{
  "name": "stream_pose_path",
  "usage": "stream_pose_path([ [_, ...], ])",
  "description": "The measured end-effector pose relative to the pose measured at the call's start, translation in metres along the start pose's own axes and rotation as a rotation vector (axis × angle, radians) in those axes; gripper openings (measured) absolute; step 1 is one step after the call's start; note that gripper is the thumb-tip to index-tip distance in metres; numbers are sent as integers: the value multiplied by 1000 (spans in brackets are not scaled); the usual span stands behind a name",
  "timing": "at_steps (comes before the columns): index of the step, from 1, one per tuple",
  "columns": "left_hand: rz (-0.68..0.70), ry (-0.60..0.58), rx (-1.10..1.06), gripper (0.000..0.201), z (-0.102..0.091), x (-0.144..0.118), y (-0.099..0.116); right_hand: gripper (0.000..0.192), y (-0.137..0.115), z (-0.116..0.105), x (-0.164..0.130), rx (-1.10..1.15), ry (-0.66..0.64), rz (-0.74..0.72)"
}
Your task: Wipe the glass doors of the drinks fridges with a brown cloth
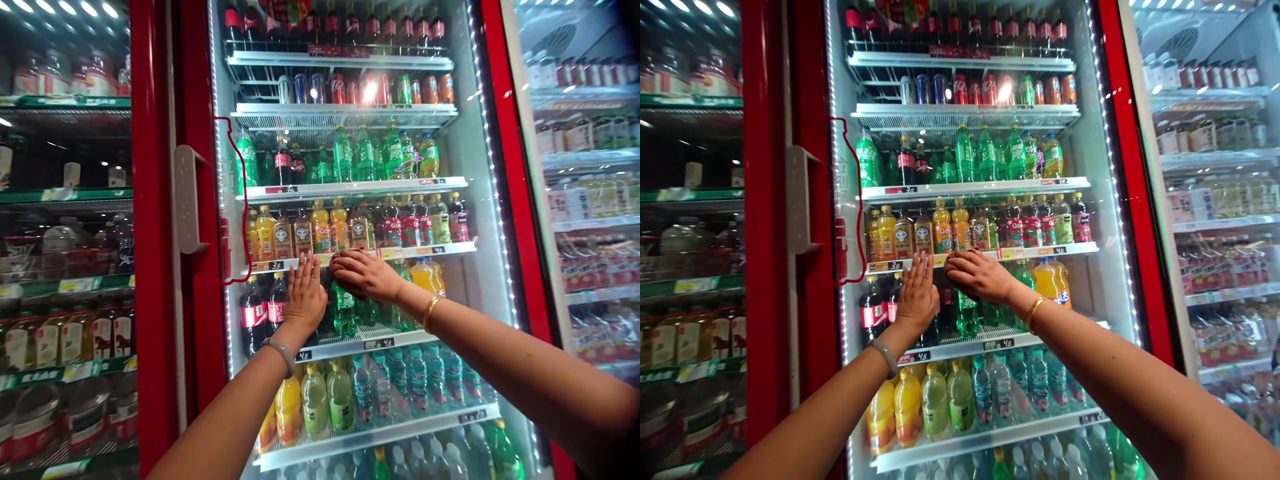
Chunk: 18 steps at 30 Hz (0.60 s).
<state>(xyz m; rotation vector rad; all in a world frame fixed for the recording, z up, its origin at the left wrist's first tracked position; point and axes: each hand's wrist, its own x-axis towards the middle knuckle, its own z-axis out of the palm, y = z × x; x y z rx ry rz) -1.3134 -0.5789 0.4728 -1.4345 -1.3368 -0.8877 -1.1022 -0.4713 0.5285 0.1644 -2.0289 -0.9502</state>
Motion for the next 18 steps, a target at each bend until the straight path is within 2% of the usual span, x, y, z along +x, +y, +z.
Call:
stream_pose_path([
  [3, 32, 10, -9, 72, 11, 29, 18, 35, 29, -5, 8, -36, 110, 229],
  [5, 20, 34, -10, 74, 20, 52, 31, 38, 36, -1, 22, -71, 182, 354],
  [8, -18, 77, -6, 76, 32, 73, 46, 39, 32, 5, 23, -96, 212, 395],
  [10, 10, 78, -2, 73, 37, 73, 52, 35, 30, 3, 3, -87, 177, 334],
  [13, 160, 40, 1, 68, 43, 61, 55, 29, 43, -10, -34, -76, 148, 258],
  [15, 245, 25, 3, 66, 45, 55, 56, 30, 59, -17, -43, -110, 208, 326],
  [18, 281, 31, 5, 66, 47, 55, 56, 33, 73, -16, -27, -194, 338, 507],
])
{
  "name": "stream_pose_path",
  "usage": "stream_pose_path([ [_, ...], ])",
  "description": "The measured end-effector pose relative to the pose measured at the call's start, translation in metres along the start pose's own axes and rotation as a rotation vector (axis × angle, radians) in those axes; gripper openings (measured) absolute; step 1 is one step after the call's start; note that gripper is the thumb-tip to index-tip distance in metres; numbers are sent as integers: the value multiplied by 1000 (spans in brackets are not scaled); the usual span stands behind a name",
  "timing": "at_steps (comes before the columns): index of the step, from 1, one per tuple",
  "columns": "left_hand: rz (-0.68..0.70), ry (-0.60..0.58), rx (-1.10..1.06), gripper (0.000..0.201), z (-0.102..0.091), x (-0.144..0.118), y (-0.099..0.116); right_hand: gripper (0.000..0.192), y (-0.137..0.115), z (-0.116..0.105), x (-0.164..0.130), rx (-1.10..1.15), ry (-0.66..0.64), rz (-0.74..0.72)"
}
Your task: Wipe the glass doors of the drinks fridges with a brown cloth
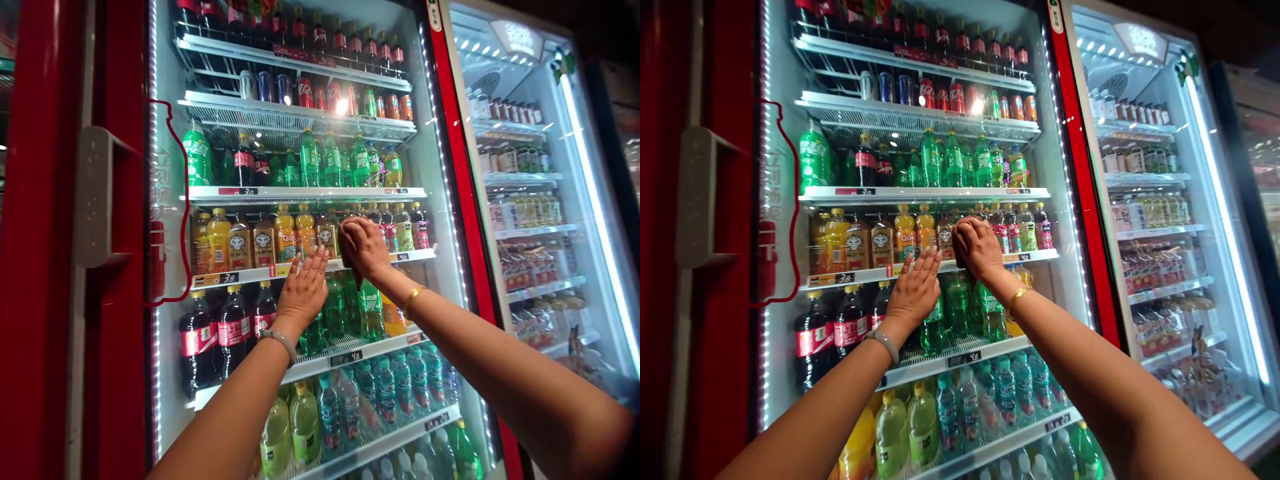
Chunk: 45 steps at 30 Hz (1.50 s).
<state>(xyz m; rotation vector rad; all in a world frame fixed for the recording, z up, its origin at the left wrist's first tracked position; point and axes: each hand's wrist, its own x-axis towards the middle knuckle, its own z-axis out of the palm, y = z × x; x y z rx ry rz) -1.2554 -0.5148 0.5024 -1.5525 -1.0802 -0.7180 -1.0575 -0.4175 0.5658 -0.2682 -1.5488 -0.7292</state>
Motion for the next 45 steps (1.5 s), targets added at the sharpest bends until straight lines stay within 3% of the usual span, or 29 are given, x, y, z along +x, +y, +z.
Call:
stream_pose_path([
  [3, -13, 12, 0, 70, 0, 2, -2, 32, -22, 13, 6, -28, 22, 13],
  [6, -28, 22, 18, 74, -1, 0, -4, 25, -36, 8, -17, 3, -49, -139],
  [8, -31, 19, 38, 73, -2, -1, -3, 23, -30, -4, -35, 45, -110, -255],
  [10, -46, 4, 40, 71, -3, 2, 1, 23, -15, -12, -41, 67, -138, -277],
  [13, -196, -2, 10, 67, -2, 17, 14, 25, 1, -7, -21, 33, -67, -106],
  [17, -382, 29, -19, 66, 2, 37, 34, 31, -7, 13, 6, 1, 14, 71],
  [20, -288, 43, -24, 66, 8, 34, 40, 26, -10, 4, -14, 35, -51, 7],
  [23, -139, 42, -5, 64, 14, 23, 41, 21, 5, -17, -47, 93, -126, -87],
  [27, -83, 16, 14, 64, 19, 18, 43, 26, 22, -18, -46, 34, 11, 121],
  [30, -108, -6, 20, 65, 19, 20, 44, 28, 12, -4, -27, 2, 64, 213],
  [32, -113, -25, 16, 66, 18, 20, 43, 25, 2, -1, -28, 22, 9, 113],
  [35, -119, -36, 1, 67, 17, 19, 41, 24, -1, -13, -51, 81, -129, -114],
  [37, -123, -26, -10, 66, 17, 19, 42, 22, 9, -24, -65, 102, -172, -142],
  [41, -196, 6, -28, 70, 20, 17, 54, 23, 23, -23, -54, 44, -72, 67],
  [43, -263, 27, -28, 72, 23, 15, 62, 28, 18, -13, -41, -1, 7, 190],
  [45, -291, 37, -32, 75, 25, 12, 68, 29, 7, -6, -38, -21, 30, 226],
])
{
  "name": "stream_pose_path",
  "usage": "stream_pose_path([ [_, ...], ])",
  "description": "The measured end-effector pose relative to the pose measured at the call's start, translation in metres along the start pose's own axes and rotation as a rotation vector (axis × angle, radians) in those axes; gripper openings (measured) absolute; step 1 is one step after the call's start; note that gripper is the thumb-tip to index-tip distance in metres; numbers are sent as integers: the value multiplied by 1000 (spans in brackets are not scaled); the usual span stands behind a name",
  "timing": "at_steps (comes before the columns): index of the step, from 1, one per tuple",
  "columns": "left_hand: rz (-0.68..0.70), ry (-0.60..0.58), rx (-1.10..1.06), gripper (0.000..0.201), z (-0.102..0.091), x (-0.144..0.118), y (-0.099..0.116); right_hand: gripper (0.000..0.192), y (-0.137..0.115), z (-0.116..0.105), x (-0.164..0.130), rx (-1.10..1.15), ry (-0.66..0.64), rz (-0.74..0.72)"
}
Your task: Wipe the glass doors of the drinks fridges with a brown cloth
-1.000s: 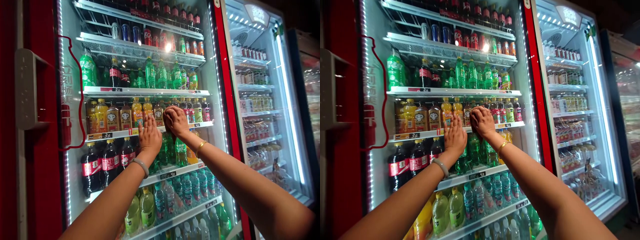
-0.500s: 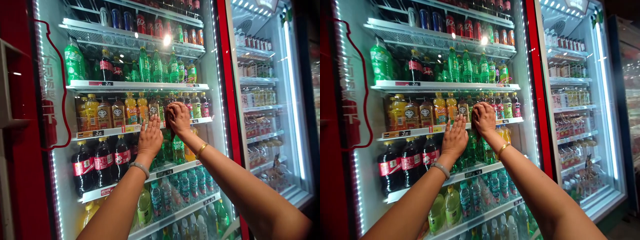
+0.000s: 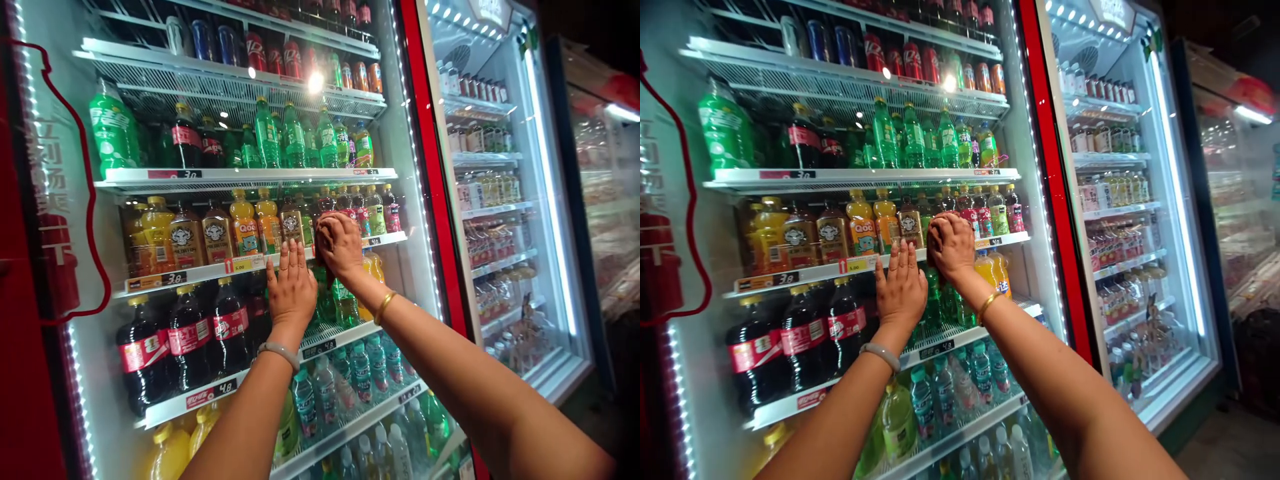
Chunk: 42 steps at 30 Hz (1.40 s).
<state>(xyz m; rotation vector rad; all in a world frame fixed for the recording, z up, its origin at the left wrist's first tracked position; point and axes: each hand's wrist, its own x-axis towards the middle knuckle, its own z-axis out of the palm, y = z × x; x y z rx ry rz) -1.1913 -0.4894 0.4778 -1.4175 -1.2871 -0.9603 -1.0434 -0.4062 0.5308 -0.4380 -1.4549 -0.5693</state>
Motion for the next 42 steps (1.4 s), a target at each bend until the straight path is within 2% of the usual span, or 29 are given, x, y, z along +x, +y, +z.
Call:
stream_pose_path([
  [3, 38, -2, -15, 77, 2, -4, 1, 25, -3, -7, -21, 33, -104, -177],
  [5, 48, 8, -16, 76, 2, -5, 0, 22, 9, -20, -36, 75, -196, -318],
  [6, 48, 16, -13, 75, 2, -5, 0, 21, 17, -26, -40, 85, -215, -339],
  [7, 48, 21, -11, 75, 2, -6, 0, 20, 24, -30, -40, 84, -211, -323],
  [9, 72, 19, -15, 77, 2, -7, 0, 22, 34, -32, -30, 47, -141, -190],
  [11, 109, 7, -29, 78, 2, -8, 1, 28, 32, -26, -14, -2, -55, -34],
  [13, 131, -8, -42, 78, 2, -9, 1, 30, 20, -18, -6, -26, -19, 37],
  [14, 135, -17, -45, 78, 2, -9, 1, 29, 13, -16, -6, -23, -36, 11],
  [16, 139, -41, -48, 77, 1, -10, 1, 26, 3, -17, -17, 16, -119, -144],
  [18, 142, -59, -47, 76, 0, -10, 1, 25, 5, -25, -32, 73, -210, -314],
  [19, 143, -62, -45, 75, 0, -10, 1, 24, 10, -29, -38, 92, -228, -339],
  [21, 140, -58, -42, 73, 1, -9, 2, 22, 24, -35, -40, 94, -196, -264],
  [23, 137, -54, -47, 73, 1, -9, 2, 24, 34, -34, -30, 61, -119, -119],
  [26, 132, -57, -56, 74, 0, -9, 2, 30, 31, -25, -11, 21, -56, 6],
  [28, 136, -58, -47, 73, 0, -9, 2, 29, 22, -23, -12, 21, -105, -48],
  [30, 141, -54, -33, 72, 0, -9, 2, 28, 18, -29, -26, 51, -204, -206],
  [32, 142, -49, -23, 70, 1, -10, 2, 26, 26, -39, -46, 88, -270, -329],
  [33, 142, -49, -21, 69, 1, -10, 2, 24, 33, -44, -53, 98, -273, -342],
  [35, 142, -52, -19, 69, 2, -10, 2, 22, 51, -50, -58, 82, -214, -262],
  [38, 139, -54, -27, 70, 3, -10, 1, 30, 67, -42, -40, 8, -43, -25],
  [40, 137, -53, -34, 72, 3, -10, 1, 36, 62, -30, -22, -33, 36, 101],
  [42, 140, -54, -35, 72, 2, -10, 1, 35, 48, -22, -13, -46, 19, 115],
])
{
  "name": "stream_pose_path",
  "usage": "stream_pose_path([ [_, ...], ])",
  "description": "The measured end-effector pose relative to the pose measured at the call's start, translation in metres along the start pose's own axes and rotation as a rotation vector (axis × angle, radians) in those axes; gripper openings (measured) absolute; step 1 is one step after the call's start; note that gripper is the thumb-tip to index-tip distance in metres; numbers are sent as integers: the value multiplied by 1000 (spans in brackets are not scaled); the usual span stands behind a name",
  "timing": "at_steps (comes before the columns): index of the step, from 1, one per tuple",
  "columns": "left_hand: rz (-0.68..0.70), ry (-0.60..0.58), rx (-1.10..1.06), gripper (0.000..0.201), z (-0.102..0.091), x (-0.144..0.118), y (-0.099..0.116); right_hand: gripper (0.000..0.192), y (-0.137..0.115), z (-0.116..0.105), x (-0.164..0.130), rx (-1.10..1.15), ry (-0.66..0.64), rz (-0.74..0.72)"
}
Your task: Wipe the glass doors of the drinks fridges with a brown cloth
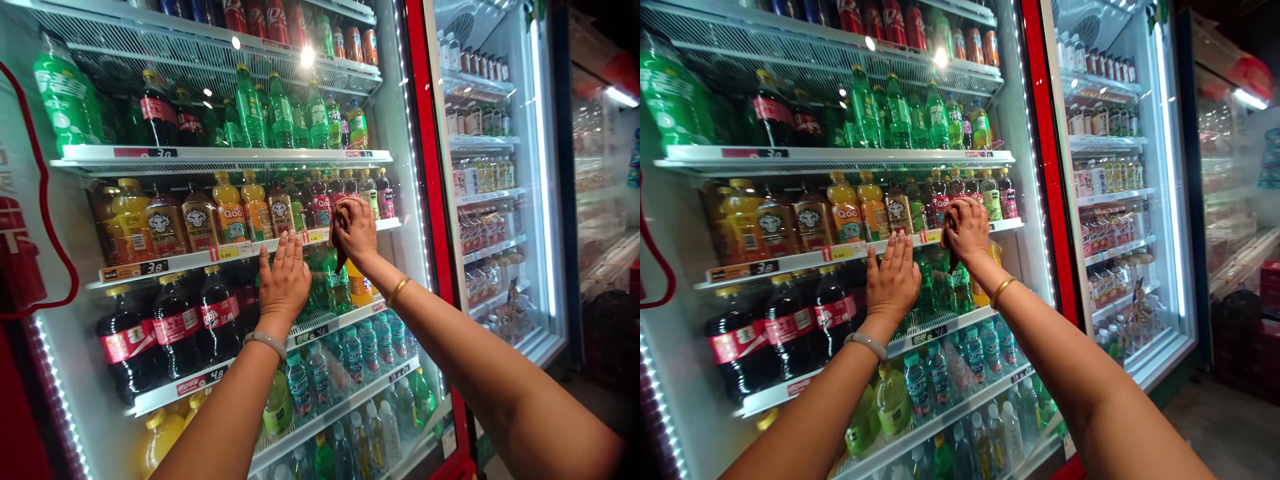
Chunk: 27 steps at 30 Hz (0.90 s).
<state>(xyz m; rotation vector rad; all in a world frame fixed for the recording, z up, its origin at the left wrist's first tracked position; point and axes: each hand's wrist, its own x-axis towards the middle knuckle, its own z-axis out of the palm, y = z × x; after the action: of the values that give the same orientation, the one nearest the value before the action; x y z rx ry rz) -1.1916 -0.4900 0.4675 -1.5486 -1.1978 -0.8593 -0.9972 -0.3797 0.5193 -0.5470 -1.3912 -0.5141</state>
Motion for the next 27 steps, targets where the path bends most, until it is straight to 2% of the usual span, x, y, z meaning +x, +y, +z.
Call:
stream_pose_path([
  [4, -2, 2, 2, 71, -1, 0, 1, 27, -20, -8, -21, 51, -173, -251],
  [6, -8, 5, -5, 71, -2, 0, 2, 26, -22, -14, -31, 71, -203, -314],
  [8, -11, 5, -5, 71, -1, 0, 3, 26, -26, -14, -30, 67, -193, -296],
  [12, -6, -5, 8, 72, -1, 0, 2, 29, -53, 5, -8, 36, -136, -180],
  [15, 4, -27, 6, 73, -2, -1, 1, 30, -65, 12, -12, 43, -128, -197],
  [17, -2, -30, 4, 71, -2, -1, 1, 29, -57, 8, -26, 76, -144, -279],
  [20, -14, -23, -6, 68, -3, 0, 2, 23, -28, -5, -44, 121, -164, -347],
  [24, -13, -17, -23, 69, -2, 1, 2, 26, 0, -11, -39, 84, -74, -185],
  [27, -15, -15, -18, 68, -1, 0, 2, 37, -3, -7, -41, 48, 7, -66],
])
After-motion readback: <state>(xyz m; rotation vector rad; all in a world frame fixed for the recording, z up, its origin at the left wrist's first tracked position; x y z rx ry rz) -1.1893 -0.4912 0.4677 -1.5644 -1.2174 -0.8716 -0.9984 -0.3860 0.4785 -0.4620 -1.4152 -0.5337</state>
